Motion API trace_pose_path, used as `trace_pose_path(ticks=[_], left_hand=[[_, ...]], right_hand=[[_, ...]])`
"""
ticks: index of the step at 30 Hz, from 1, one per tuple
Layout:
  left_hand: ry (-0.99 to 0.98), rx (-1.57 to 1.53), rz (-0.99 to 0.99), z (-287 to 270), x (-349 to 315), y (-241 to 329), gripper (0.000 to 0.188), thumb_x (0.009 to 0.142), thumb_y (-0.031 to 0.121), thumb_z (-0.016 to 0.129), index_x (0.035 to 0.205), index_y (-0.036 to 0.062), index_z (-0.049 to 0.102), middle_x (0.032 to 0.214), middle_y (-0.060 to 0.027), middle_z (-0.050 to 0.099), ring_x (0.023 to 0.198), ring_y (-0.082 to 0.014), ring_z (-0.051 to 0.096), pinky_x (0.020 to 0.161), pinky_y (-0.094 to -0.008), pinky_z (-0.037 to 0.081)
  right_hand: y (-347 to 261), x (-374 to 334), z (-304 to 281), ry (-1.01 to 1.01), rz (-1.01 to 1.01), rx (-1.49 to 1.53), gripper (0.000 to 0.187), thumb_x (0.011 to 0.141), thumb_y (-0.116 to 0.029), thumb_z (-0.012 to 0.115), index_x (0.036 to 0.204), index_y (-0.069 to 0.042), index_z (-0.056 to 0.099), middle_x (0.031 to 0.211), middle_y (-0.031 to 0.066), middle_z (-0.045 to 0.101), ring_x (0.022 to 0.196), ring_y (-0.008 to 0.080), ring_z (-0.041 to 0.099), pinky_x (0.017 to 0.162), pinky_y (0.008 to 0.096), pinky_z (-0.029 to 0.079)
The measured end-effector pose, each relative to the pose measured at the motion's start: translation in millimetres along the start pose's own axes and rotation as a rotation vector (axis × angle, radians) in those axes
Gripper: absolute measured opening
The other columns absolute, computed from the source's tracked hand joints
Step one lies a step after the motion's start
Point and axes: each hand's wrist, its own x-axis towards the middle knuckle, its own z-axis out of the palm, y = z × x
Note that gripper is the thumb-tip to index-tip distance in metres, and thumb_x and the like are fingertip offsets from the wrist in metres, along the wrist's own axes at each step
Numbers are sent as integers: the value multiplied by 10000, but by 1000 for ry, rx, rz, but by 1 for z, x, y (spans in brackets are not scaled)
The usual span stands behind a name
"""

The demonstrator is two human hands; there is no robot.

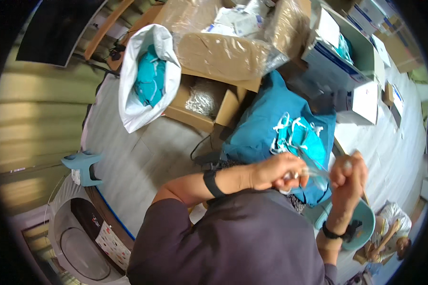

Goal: Sorting and folding green medical masks.

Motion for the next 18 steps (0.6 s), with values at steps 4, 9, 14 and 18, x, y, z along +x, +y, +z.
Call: trace_pose_path(ticks=[4, 9, 14, 18], left_hand=[[129, -304, 83, -22, 17, -7, 367, 938, 264, 431, 980, -26, 651, 701, -59, 589, 494, -89, 432, 414, -201, 324], [226, -271, 199, -44, 17, -11, 402, 990, 344, 490, 1124, -2, 647, 862, -34, 645, 704, -84, 585, 592, -178, 448], [224, -243, 287, -62, 6, -15, 316, 996, 245, 525, 1148, -16, 618, 926, -49, 657, 772, -93, 621, 645, -200, 502], [245, -294, 311, -71, -1, -17, 312, 993, 220, 534, 1157, -37, 600, 962, -75, 651, 821, -127, 633, 709, -230, 532]], right_hand=[[30, 19, 24, 69, 127, -156, 308, 1034, -300, 456, 841, -64, 500, 652, 22, 527, 481, 56, 410, 425, 192, 273], [43, 26, 16, -17, 153, -118, 341, 1048, -305, 422, 820, -78, 538, 721, 66, 644, 479, 3, 384, 414, 163, 227], [50, 30, 18, 10, 136, -132, 345, 1050, -305, 408, 813, -92, 542, 733, 112, 673, 445, 14, 380, 394, 161, 222], [49, 34, 22, 53, 118, -78, 345, 1049, -302, 409, 799, -98, 533, 718, 128, 674, 438, 21, 402, 388, 161, 227]])
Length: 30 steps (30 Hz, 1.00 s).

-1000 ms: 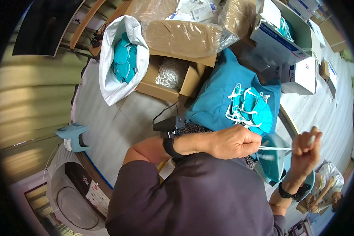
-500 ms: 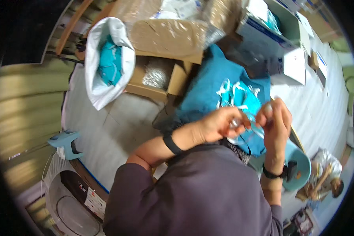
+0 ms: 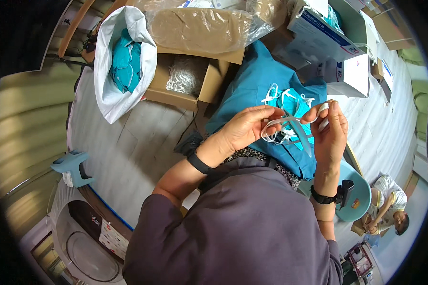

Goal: Sorting and folding green medical masks.

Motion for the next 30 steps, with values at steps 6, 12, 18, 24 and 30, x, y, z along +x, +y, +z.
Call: trace_pose_path(ticks=[6, 12, 18, 24, 30], left_hand=[[-20, -53, 65, -30, -6, -1, 272, 990, 111, 491, 1195, -51, 566, 1115, -134, 640, 1024, -213, 642, 898, -313, 528], [258, -143, 445, -120, -6, 37, 231, 950, 94, 549, 1097, -80, 589, 1081, -217, 643, 1076, -308, 624, 978, -393, 523], [997, 1232, 729, -158, -22, 99, 713, 863, 230, 699, 1436, 1, 341, 1432, -229, 386, 1206, -325, 530, 916, -388, 506], [319, 1021, 424, 29, -25, 28, 279, 923, 242, 656, 779, 3, 672, 713, -48, 685, 598, -87, 606, 559, -246, 474], [258, 1079, 420, 38, 14, -32, 179, 928, 163, 596, 880, 0, 652, 653, -21, 634, 598, -96, 592, 548, -249, 483]], right_hand=[[2, -1, 6, -22, 29, -36, 306, 1036, -285, 417, 821, -85, 505, 737, 132, 659, 502, 77, 511, 410, 181, 305], [3, -7, 14, 35, -10, 35, 309, 1041, -300, 398, 838, -85, 489, 701, 123, 627, 555, 141, 589, 410, 186, 317], [0, -3, 12, 15, 29, -3, 328, 1042, -314, 401, 825, -91, 506, 710, 134, 650, 537, 103, 577, 386, 181, 271], [4, 6, 4, -8, -21, 90, 354, 1042, -328, 416, 815, -88, 543, 729, 133, 663, 525, 109, 584, 376, 170, 260], [8, -3, 21, -11, 58, 247, 370, 1041, -356, 408, 813, -90, 528, 712, 102, 599, 655, 199, 613, 451, 231, 391]])
